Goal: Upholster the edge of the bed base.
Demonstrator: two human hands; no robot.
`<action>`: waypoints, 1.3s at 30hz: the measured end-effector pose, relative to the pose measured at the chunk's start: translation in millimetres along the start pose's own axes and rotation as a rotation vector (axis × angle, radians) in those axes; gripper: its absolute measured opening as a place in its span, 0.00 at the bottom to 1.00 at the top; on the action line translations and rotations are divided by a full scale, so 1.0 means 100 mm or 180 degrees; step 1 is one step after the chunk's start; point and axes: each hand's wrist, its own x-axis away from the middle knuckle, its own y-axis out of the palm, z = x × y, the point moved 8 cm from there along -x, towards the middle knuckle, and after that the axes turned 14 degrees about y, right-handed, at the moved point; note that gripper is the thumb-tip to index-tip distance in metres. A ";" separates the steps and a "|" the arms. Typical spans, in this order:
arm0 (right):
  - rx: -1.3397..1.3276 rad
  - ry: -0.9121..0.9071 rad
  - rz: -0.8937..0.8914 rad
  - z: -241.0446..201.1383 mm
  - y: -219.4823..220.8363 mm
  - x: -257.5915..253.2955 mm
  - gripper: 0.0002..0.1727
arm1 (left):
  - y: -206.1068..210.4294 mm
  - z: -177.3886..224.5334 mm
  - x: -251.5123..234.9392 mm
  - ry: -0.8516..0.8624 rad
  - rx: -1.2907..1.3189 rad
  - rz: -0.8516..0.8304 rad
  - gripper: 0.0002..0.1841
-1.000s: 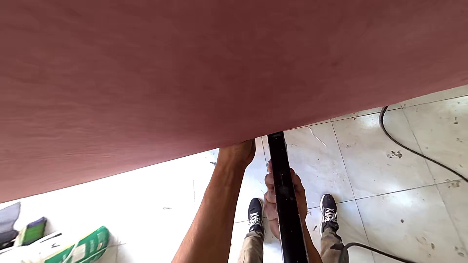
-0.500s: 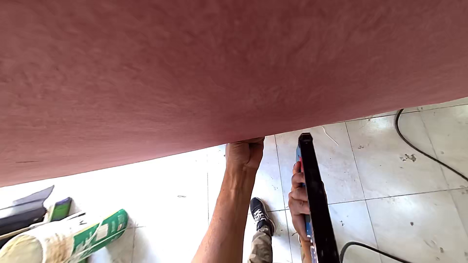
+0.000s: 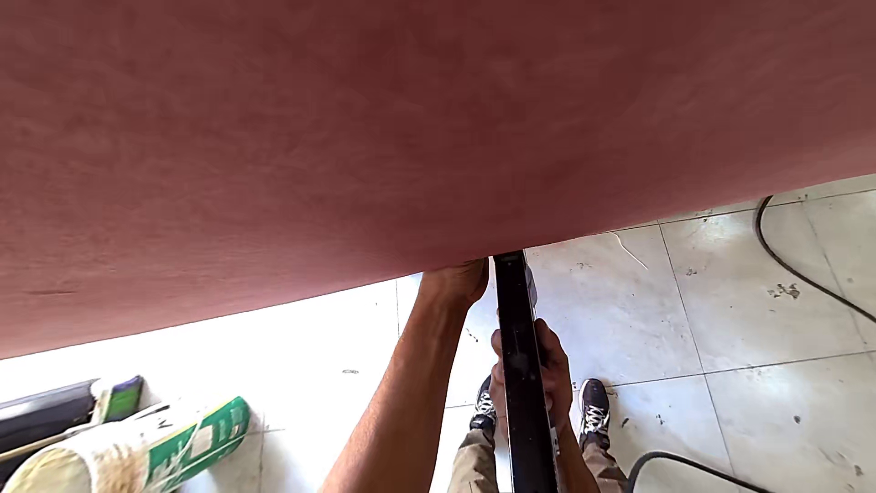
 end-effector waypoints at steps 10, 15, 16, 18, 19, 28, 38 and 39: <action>0.0191 0.0150 0.0394 0.35 -0.25 -0.03 0.22 | -0.90 0.54 0.23 -0.0594 0.1347 0.1346 0.13; -0.0091 -0.0377 -0.0046 0.16 -0.49 0.01 0.22 | -0.93 0.46 0.04 -0.0436 0.1439 0.1375 0.11; -0.0061 -0.0390 -0.0041 0.18 -0.52 -0.05 0.22 | -0.94 0.46 0.03 -0.0433 0.1466 0.1304 0.11; 0.0075 -0.0330 0.0045 0.25 -0.58 -0.22 0.22 | -0.96 0.47 -0.01 -0.0396 0.1505 0.1113 0.10; 0.0119 -0.0231 0.0062 0.32 -0.63 -0.29 0.22 | -0.96 0.48 -0.02 -0.0364 0.1481 0.0996 0.09; 0.0103 -0.0128 0.0235 0.92 -0.96 -0.72 0.20 | -1.35 0.66 -0.10 -0.0248 0.0484 0.0153 0.09; 0.0166 0.0159 0.0465 1.39 -1.19 -0.94 0.24 | -2.29 1.07 -0.02 -0.0659 0.1707 0.1563 0.11; 0.0197 0.0107 0.0458 1.37 -1.24 -0.89 0.25 | -2.29 1.05 -0.05 -0.0643 0.1688 0.1629 0.13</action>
